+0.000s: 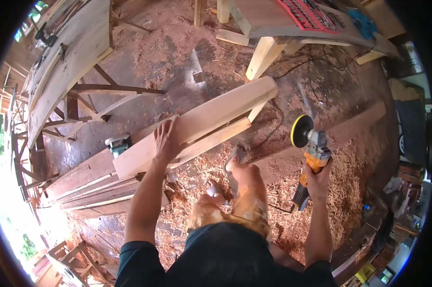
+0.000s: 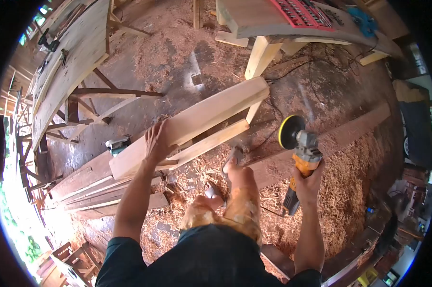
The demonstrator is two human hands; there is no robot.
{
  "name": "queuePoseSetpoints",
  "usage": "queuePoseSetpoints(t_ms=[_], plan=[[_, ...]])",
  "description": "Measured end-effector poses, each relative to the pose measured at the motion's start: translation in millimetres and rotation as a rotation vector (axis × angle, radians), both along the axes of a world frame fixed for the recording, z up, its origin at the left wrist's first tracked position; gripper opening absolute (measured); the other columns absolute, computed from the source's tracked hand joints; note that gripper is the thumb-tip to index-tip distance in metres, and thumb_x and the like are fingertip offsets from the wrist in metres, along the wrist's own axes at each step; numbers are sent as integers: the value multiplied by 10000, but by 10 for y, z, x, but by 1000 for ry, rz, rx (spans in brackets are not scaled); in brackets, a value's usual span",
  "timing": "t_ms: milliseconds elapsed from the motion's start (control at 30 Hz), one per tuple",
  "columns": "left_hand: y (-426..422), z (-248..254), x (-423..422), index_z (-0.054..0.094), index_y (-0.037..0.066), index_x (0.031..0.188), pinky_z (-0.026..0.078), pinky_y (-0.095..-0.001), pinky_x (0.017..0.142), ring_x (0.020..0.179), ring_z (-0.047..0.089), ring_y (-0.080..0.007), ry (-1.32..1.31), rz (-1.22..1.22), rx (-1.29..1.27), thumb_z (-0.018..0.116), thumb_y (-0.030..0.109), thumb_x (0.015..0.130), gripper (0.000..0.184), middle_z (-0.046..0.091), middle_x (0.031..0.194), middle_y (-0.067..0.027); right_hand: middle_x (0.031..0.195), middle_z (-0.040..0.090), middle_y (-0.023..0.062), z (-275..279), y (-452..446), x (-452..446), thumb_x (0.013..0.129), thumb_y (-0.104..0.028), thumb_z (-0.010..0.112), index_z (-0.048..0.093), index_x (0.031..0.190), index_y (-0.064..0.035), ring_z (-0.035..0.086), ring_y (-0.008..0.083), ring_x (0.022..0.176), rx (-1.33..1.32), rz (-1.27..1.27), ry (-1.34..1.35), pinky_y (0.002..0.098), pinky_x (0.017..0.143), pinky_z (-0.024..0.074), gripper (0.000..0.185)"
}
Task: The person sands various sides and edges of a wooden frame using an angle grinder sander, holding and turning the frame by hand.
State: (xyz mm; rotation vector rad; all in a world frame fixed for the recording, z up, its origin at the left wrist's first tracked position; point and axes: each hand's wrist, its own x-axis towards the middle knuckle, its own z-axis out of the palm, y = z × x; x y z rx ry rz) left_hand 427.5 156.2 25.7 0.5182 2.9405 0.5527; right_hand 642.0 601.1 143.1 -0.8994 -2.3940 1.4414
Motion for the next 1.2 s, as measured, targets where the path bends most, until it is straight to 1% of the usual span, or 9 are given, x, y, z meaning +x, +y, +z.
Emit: queuePoseSetpoints(t_ms=[67, 200, 300, 400, 533, 667, 933, 1033, 1200], plan=[[-87, 37, -69, 373, 153, 1514, 331, -516, 1110, 1319, 450, -352, 38, -20, 19, 937, 234, 571, 1101, 515, 1389, -126, 1157, 577, 126, -152, -134, 50, 839, -48, 739, 280, 1465, -26, 625, 200, 939, 67, 112, 38, 366, 781, 560, 777], [-106, -41, -146, 387, 139, 1508, 352, -508, 1098, 1285, 479, -371, 82, -16, -12, 932, 247, 565, 1094, 522, 1373, -143, 1240, 617, 203, -447, -512, -104, 810, -109, 799, 270, 1489, -7, 664, 278, 1089, 142, 299, 85, 379, 873, 567, 867], [-125, -185, -177, 374, 104, 1515, 352, -509, 1107, 1303, 477, -378, 123, -10, -10, 936, 265, 560, 1120, 517, 1394, -160, 1154, 681, 240, -661, -808, -320, 803, -182, 821, 332, 1459, -21, 722, 399, 996, 215, 387, 24, 455, 825, 604, 834], [-120, -142, -151, 358, 73, 1524, 337, -506, 1131, 1342, 456, -373, 122, -16, -38, 938, 281, 566, 1139, 501, 1430, -171, 1112, 690, 264, -976, -1081, -496, 784, -247, 837, 356, 1450, -29, 714, 458, 960, 219, 464, 32, 496, 786, 605, 850], [-129, -170, -193, 360, 56, 1525, 318, -498, 1151, 1366, 439, -354, 111, -22, -49, 943, 296, 570, 1144, 485, 1456, -172, 1094, 687, 249, -1239, -1381, -777, 769, -226, 848, 376, 1440, -33, 713, 445, 954, 254, 557, 164, 487, 783, 600, 843], [-121, -173, -193, 367, 52, 1529, 319, -505, 1149, 1356, 442, -372, 86, -6, -68, 935, 283, 583, 1127, 486, 1451, -177, 1126, 669, 240, -1450, -1550, -927, 750, -180, 866, 414, 1411, -27, 703, 434, 985, 106, 626, 135, 473, 813, 588, 816], [-73, -218, -168, 375, 60, 1517, 352, -517, 1116, 1313, 476, -386, 126, -10, -126, 939, 253, 584, 1107, 505, 1417, -185, 1157, 632, 256, -1624, -1417, -1061, 729, -209, 869, 364, 1460, -7, 676, 411, 1038, 244, 636, 219, 487, 860, 576, 911], [-69, -218, -176, 393, 64, 1511, 360, -521, 1114, 1304, 479, -391, 127, -13, -120, 941, 248, 583, 1094, 510, 1408, -189, 1139, 650, 263, -1578, -1135, -1143, 731, -205, 861, 363, 1460, -5, 709, 412, 964, 281, 576, 187, 473, 800, 605, 905], [-45, -222, -172, 413, 69, 1504, 370, -521, 1108, 1285, 492, -390, 134, -20, -116, 943, 234, 568, 1089, 517, 1397, -189, 963, 711, 229, -1485, -586, -1266, 757, -196, 837, 390, 1426, -41, 738, 418, 816, 340, 456, 212, 468, 683, 622, 819]])
